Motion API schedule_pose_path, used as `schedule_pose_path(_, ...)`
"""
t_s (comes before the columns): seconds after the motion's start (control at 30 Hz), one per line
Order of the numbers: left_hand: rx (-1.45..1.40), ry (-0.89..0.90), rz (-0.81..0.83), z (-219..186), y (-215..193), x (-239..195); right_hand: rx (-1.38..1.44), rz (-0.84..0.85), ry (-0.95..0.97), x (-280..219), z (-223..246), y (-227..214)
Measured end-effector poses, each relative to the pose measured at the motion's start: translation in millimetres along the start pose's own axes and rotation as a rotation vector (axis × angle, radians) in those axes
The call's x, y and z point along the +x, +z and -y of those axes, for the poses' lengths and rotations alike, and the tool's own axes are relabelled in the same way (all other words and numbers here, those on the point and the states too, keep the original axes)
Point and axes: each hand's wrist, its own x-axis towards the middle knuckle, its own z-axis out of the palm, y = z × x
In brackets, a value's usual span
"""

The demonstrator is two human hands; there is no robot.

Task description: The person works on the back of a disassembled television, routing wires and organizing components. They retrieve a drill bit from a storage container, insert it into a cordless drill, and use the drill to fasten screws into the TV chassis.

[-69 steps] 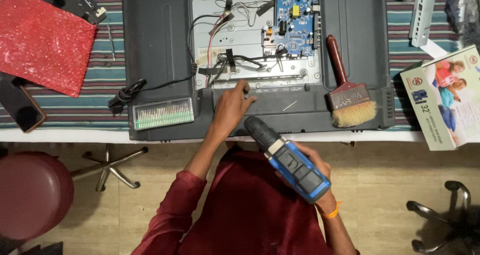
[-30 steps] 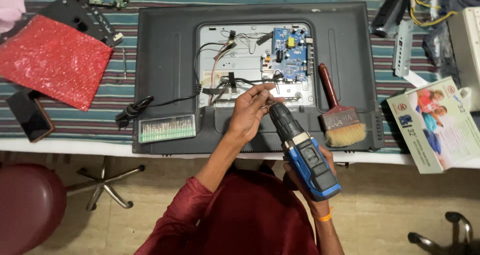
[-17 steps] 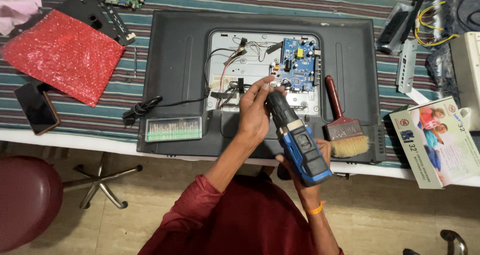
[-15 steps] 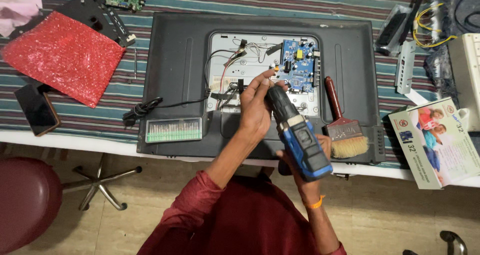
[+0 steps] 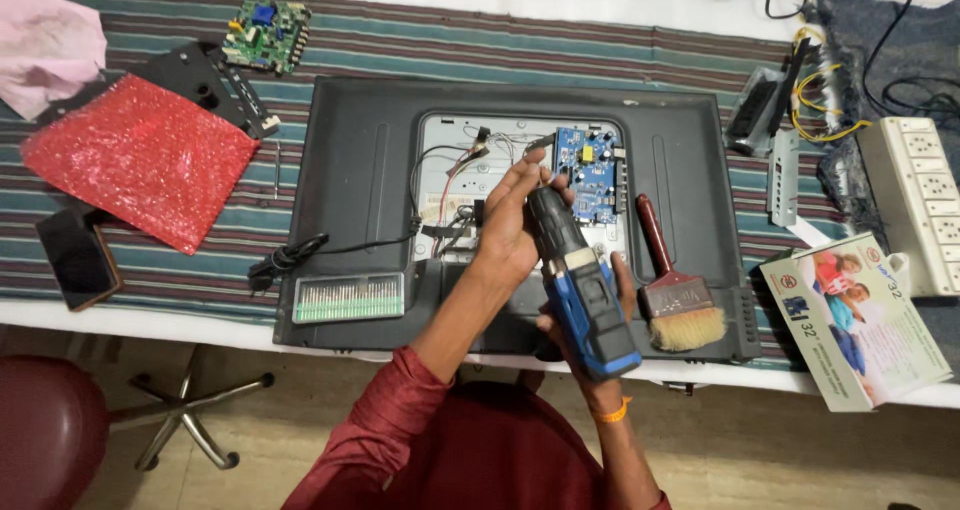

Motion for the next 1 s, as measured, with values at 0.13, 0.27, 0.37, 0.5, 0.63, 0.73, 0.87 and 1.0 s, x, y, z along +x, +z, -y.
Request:
schedule_pose_path(0.13,0.013,0.052,0.03,3,-1,-3,0.041,-0.044,0.029,-9,-13,6)
schedule_pose_path(0.27,0.02,0.063,0.055,2,12,-9,-0.038,-0.09,-0.085,-5,-12,6)
schedule_pose_path(0.37,0.063,0.075,0.08,-3,19,-14,-0.325,-0.139,-0.247,-3,-9,5)
schedule_pose_path(0.5,0.104,0.086,0.104,-6,22,-15,-0.113,-0.088,-0.114,-6,-10,6)
schedule_pose_path(0.63,0.164,0.11,0.114,-7,20,-16,0.02,-0.085,-0.007,-10,-15,7)
schedule_pose_path(0.73,0.189,0.094,0.101,-6,17,-18,0.018,-0.076,-0.017,-13,-15,8)
schedule_pose_path(0.87,0.183,0.094,0.083,-6,17,-19,-0.087,-0.069,-0.065,-14,-11,8)
schedule_pose_path(1.0,0.132,0.067,0.056,-5,16,-21,0.089,-0.03,0.041,-16,-8,6)
